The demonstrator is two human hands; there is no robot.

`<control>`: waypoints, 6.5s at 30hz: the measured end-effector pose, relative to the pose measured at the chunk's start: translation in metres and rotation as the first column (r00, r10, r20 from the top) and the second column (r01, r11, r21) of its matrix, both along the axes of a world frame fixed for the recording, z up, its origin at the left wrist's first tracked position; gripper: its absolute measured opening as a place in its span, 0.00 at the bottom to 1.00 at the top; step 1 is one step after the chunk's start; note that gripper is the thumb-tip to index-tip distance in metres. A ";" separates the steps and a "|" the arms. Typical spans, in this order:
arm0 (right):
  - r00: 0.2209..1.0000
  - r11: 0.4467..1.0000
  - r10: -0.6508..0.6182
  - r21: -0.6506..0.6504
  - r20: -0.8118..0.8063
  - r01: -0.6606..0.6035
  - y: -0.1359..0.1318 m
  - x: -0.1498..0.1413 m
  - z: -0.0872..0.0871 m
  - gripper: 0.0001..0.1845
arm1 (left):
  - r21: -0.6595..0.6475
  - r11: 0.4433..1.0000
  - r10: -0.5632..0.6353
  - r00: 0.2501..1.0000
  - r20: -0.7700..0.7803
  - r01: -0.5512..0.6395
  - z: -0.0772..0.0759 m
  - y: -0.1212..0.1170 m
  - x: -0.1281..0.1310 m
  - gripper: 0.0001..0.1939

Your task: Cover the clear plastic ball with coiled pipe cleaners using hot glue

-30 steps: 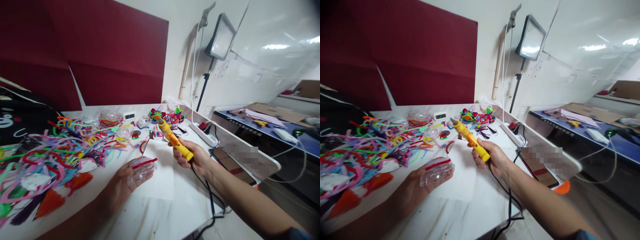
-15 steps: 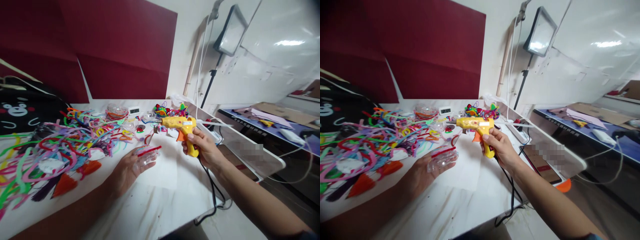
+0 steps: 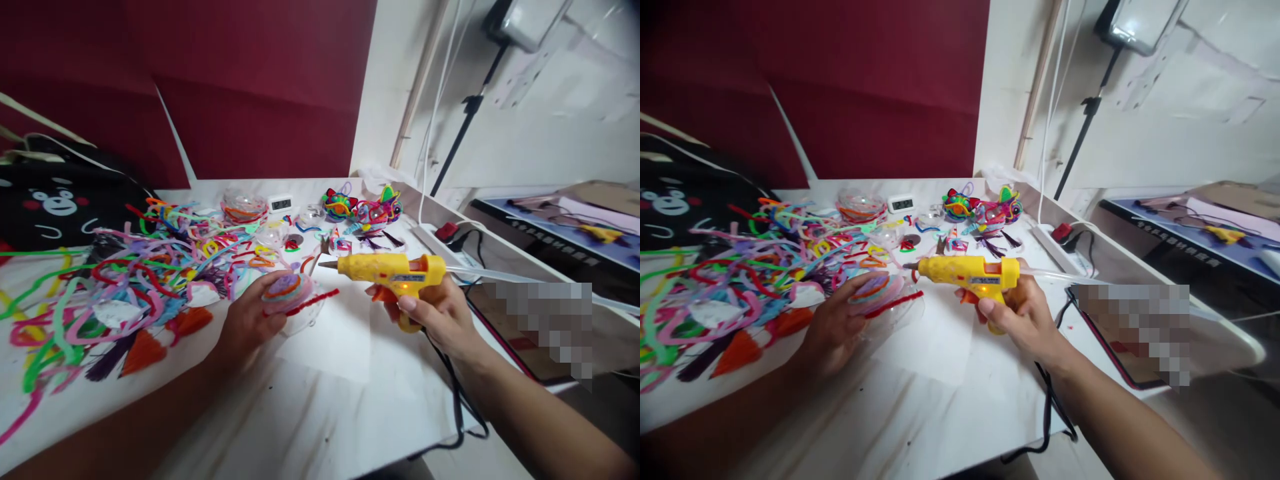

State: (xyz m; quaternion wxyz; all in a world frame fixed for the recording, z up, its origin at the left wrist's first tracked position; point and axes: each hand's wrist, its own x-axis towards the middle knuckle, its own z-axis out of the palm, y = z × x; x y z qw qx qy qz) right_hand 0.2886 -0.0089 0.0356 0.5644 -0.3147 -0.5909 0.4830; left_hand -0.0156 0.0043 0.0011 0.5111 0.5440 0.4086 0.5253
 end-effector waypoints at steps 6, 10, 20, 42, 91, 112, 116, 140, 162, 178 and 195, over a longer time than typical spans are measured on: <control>0.998 0.997 -0.061 -0.047 0.014 0.062 -0.001 0.006 -0.004 0.22 | 0.104 0.995 0.005 1.000 0.006 -0.006 -0.003 -0.001 -0.002 0.33; 0.995 0.997 -0.063 -0.049 0.073 0.067 -0.003 0.006 -0.006 0.19 | 0.090 0.996 -0.001 0.999 0.051 -0.003 -0.002 -0.005 0.001 0.32; 0.975 0.995 -0.100 0.011 0.197 0.100 -0.009 0.004 -0.002 0.22 | 0.183 0.983 -0.025 1.000 0.008 0.023 -0.006 -0.001 -0.002 0.30; 0.970 0.990 -0.041 0.141 0.240 0.006 -0.011 0.006 -0.003 0.12 | 0.158 0.987 -0.041 0.999 0.035 0.035 -0.001 -0.005 0.002 0.32; 0.835 0.839 -0.158 0.518 0.526 -0.167 -0.018 0.011 -0.004 0.11 | -0.054 0.997 -0.047 0.998 0.045 0.049 0.006 -0.011 0.017 0.26; 0.761 0.765 -0.269 0.611 0.590 -0.203 -0.019 0.011 -0.013 0.12 | -0.086 0.992 -0.096 0.995 -0.037 0.092 0.000 -0.004 0.014 0.32; 0.764 0.748 -0.257 0.622 0.591 -0.229 -0.017 0.012 -0.014 0.12 | -0.109 0.990 -0.094 0.994 -0.051 0.088 0.006 -0.007 0.014 0.31; 0.739 0.803 -0.259 0.564 0.621 -0.192 -0.018 0.016 -0.012 0.08 | -0.054 0.996 -0.080 0.993 -0.089 0.075 0.008 -0.003 0.010 0.29; 0.732 0.794 -0.224 0.556 0.644 -0.247 -0.017 0.020 -0.009 0.14 | -0.070 0.997 -0.045 0.995 -0.094 0.038 0.010 -0.008 0.015 0.27; 0.757 0.764 -0.272 0.612 0.594 -0.206 -0.014 0.020 -0.013 0.12 | -0.056 0.998 -0.038 0.998 -0.052 0.035 0.009 -0.006 0.010 0.26; 0.744 0.741 -0.352 0.655 0.567 -0.148 -0.016 0.025 -0.016 0.13 | -0.064 0.997 -0.046 0.998 -0.048 0.043 0.004 -0.002 0.005 0.26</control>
